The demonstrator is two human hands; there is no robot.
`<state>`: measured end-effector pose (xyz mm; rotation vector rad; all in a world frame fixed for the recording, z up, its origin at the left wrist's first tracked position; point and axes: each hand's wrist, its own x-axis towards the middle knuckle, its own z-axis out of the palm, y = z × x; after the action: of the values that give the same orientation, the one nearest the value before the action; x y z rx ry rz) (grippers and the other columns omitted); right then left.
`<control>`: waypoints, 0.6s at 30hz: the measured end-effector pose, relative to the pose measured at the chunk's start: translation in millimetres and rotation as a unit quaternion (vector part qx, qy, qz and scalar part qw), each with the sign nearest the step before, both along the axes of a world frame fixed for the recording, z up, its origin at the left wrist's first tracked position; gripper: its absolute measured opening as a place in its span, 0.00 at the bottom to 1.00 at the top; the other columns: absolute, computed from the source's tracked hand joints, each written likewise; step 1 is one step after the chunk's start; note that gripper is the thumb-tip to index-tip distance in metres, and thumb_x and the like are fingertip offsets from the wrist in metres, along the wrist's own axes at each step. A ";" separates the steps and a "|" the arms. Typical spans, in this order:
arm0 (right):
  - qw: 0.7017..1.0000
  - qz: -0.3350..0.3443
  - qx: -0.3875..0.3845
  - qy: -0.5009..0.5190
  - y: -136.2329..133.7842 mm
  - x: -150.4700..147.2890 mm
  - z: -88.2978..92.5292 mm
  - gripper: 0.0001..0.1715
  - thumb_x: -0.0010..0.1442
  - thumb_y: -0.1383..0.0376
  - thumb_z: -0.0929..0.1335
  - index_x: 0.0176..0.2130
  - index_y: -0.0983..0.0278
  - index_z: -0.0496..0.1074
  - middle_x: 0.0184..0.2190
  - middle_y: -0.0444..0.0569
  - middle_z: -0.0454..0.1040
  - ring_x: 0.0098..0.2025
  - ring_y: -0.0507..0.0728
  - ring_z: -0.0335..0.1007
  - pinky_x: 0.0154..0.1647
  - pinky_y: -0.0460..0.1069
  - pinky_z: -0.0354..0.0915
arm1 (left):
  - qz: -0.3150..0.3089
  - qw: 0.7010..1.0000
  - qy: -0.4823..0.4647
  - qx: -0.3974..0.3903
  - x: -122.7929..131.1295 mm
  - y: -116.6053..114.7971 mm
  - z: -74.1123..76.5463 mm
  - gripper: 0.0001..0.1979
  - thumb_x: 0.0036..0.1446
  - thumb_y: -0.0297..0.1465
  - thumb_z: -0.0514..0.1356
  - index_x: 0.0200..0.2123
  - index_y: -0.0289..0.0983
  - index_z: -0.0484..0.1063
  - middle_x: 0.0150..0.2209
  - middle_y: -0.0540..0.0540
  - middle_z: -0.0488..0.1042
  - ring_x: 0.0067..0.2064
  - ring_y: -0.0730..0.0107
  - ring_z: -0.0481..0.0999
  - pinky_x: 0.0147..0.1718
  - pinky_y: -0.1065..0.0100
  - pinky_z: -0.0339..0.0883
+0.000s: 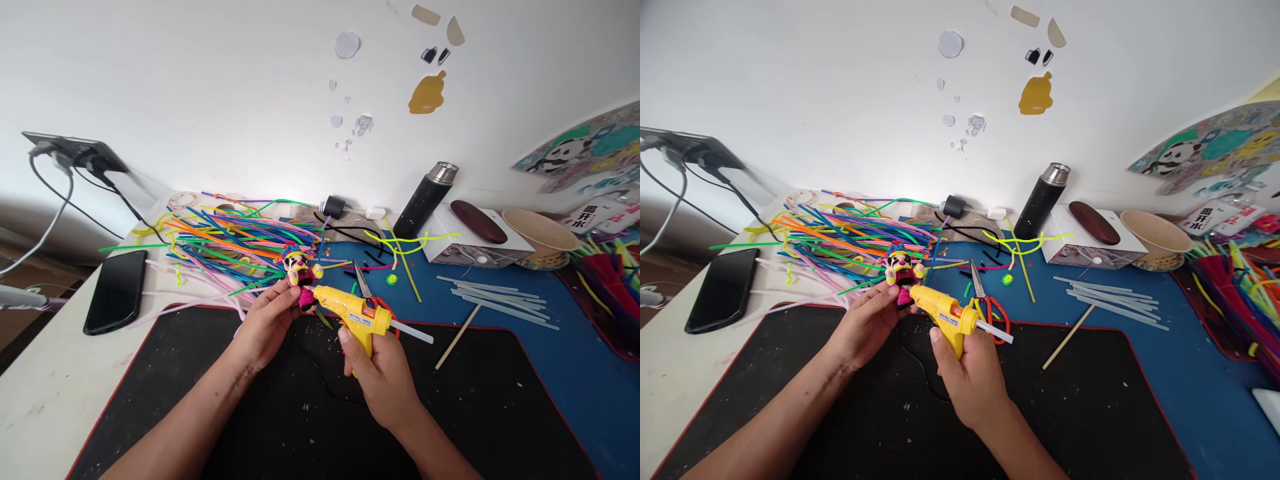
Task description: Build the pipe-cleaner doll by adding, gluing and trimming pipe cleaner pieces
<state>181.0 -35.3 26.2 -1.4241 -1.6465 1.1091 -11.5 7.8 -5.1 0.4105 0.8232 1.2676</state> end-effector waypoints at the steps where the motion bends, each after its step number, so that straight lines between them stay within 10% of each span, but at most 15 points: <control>1: 1.000 0.001 0.002 0.000 0.3 0.0 0.0 0.28 0.73 0.50 0.64 0.24 0.59 0.66 0.17 0.44 0.69 0.21 0.54 0.69 0.24 0.47 0.62 | 0.000 1.000 0.002 0.000 0.1 0.0 0.0 0.13 0.50 0.35 0.78 0.32 0.34 0.83 0.33 0.44 0.82 0.36 0.65 0.80 0.38 0.66 0.76; 18: 1.000 -0.020 0.004 -0.018 0.9 2.6 4.0 0.32 0.71 0.47 0.65 0.20 0.59 0.66 0.15 0.45 0.70 0.19 0.54 0.69 0.23 0.47 0.64 | -0.002 1.000 0.004 0.008 0.2 -0.1 1.4 0.12 0.51 0.35 0.77 0.36 0.35 0.84 0.36 0.44 0.83 0.37 0.64 0.80 0.40 0.64 0.76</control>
<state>183.6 -34.4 30.1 -1.4730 -1.6384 1.0606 -11.4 7.7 -3.7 0.4299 0.8190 1.2706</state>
